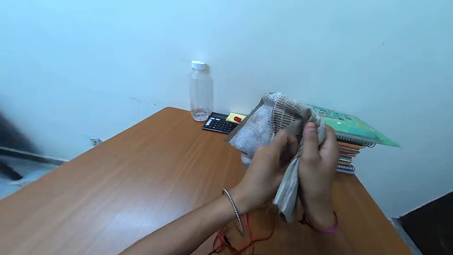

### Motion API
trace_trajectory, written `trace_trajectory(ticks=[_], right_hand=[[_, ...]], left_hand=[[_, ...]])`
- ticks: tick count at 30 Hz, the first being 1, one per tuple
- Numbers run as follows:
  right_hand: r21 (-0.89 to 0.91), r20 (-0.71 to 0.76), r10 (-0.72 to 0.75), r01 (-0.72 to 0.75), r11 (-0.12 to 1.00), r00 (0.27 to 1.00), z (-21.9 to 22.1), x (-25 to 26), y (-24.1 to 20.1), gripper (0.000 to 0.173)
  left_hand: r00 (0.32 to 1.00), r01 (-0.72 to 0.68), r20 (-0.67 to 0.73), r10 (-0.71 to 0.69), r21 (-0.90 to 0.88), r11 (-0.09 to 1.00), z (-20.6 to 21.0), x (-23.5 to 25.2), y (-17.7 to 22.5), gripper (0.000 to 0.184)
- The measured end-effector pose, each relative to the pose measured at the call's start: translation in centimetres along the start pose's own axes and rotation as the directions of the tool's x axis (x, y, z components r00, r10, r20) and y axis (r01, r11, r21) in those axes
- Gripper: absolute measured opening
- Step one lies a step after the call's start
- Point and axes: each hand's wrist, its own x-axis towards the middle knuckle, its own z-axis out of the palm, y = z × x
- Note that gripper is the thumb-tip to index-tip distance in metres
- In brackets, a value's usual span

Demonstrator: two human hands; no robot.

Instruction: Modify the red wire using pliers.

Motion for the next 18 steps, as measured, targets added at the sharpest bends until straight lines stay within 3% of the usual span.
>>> trace_trajectory(ticks=[5,10,12,15,16,18], right_hand=[[0.013,0.051,0.071,-0.072,0.997,0.996,-0.2,1.1,0.4,0.026],[0.055,0.136,0.17,-0.179,0.982,0.976,-2.4,3.0,0.8,0.027],[0.055,0.099,0.194,-0.2,0.978,0.976,-3.5,3.9,1.3,0.03],[0.022,0.072,0.282,-0.284,0.959,0.957,-5.5,5.7,2.0,0.037],[0.023,0.101,0.265,-0.269,0.963,0.959,-6.4,6.5,3.1,0.038],[0.243,0.218,0.002,-0.056,0.968,0.976,-8.8,8.2,10.7,0.045]], left_hand=[[0.988,0.129,0.11,-0.109,-0.19,0.973,-1.1,0.8,-0.6,0.024],[0.913,0.393,0.298,-0.278,-0.466,0.792,-1.5,1.4,-0.3,0.03],[0.894,0.442,0.327,-0.305,-0.54,0.716,-1.6,1.4,-0.2,0.029],[0.896,0.444,0.302,-0.326,-0.567,0.694,-2.0,1.6,0.0,0.027],[0.899,0.438,0.287,-0.332,-0.567,0.697,-2.1,1.7,0.0,0.027],[0.894,0.447,0.26,-0.364,-0.562,0.696,-2.2,1.7,0.0,0.025]])
